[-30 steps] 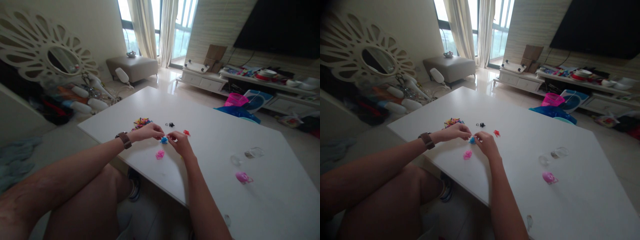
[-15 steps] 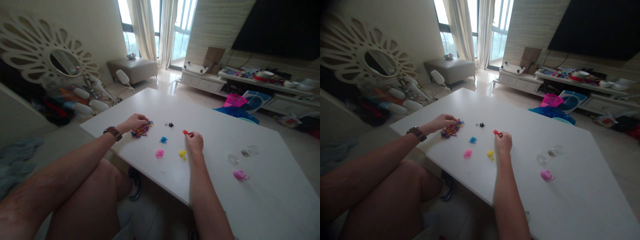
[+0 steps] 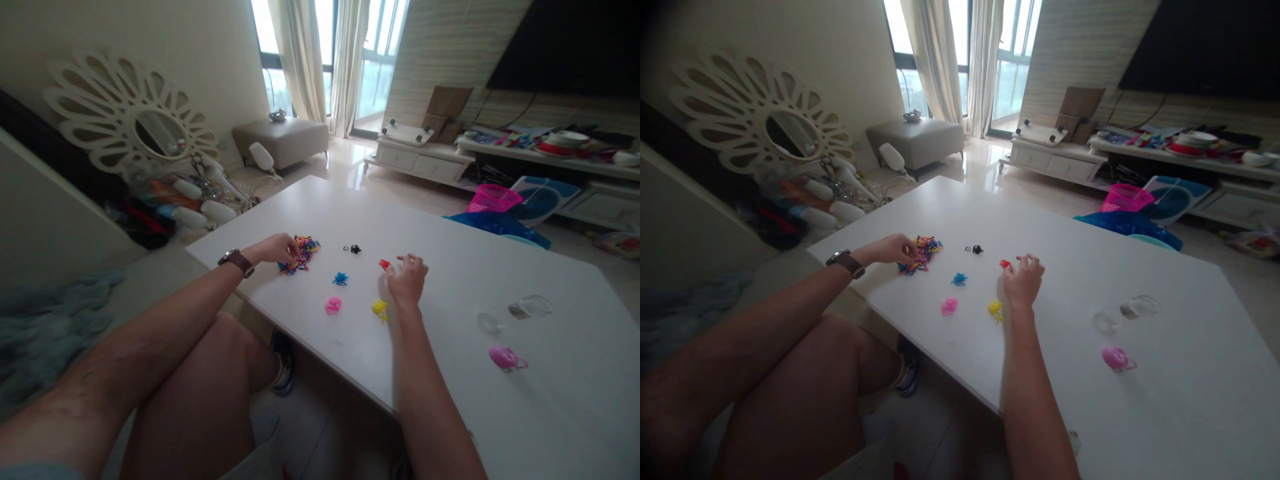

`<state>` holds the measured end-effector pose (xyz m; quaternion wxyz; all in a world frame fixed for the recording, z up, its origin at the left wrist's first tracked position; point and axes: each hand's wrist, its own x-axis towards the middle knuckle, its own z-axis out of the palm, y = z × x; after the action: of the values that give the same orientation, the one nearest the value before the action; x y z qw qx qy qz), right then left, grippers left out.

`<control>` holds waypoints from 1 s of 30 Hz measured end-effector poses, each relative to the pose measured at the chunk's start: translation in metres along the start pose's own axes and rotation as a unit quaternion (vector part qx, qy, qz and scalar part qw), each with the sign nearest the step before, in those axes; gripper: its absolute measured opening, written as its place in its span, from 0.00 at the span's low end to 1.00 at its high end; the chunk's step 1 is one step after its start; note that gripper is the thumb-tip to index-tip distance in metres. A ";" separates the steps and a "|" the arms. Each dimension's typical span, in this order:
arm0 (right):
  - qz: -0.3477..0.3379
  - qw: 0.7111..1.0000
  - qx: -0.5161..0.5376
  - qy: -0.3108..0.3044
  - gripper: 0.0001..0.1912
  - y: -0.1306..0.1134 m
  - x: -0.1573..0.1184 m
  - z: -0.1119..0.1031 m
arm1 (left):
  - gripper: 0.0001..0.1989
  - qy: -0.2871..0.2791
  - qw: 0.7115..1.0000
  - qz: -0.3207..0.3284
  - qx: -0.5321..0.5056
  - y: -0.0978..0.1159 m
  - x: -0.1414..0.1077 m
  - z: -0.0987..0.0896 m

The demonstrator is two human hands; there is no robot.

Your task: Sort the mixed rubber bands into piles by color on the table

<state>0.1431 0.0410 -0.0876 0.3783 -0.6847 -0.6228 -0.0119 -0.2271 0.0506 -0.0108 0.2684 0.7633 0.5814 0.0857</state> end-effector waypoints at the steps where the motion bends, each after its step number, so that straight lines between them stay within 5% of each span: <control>1: 0.001 1.000 -0.002 0.001 0.17 -0.001 0.000 0.000 | 0.13 -0.022 1.000 0.007 0.002 -0.001 0.000 0.003; 11: 0.037 0.999 -0.012 -0.021 0.18 -0.008 -0.003 -0.001 | 0.05 -0.094 0.995 0.028 0.023 0.001 0.003 0.014; 17: 0.024 0.999 -0.008 -0.019 0.20 -0.011 -0.003 -0.002 | 0.11 -0.028 0.998 0.040 0.034 0.003 0.000 0.004; 24: 0.016 1.000 -0.007 0.011 0.32 -0.019 -0.005 -0.008 | 0.11 0.034 0.996 0.009 -0.080 0.010 -0.005 0.001; 30: 0.010 0.999 -0.010 0.036 0.39 -0.023 -0.006 -0.011 | 0.11 0.020 0.989 0.027 -0.142 0.011 -0.009 0.002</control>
<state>0.1265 0.0286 -0.0709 0.3942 -0.6937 -0.6016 -0.0388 -0.2199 0.0398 -0.0057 0.3601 0.7308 0.5478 0.1900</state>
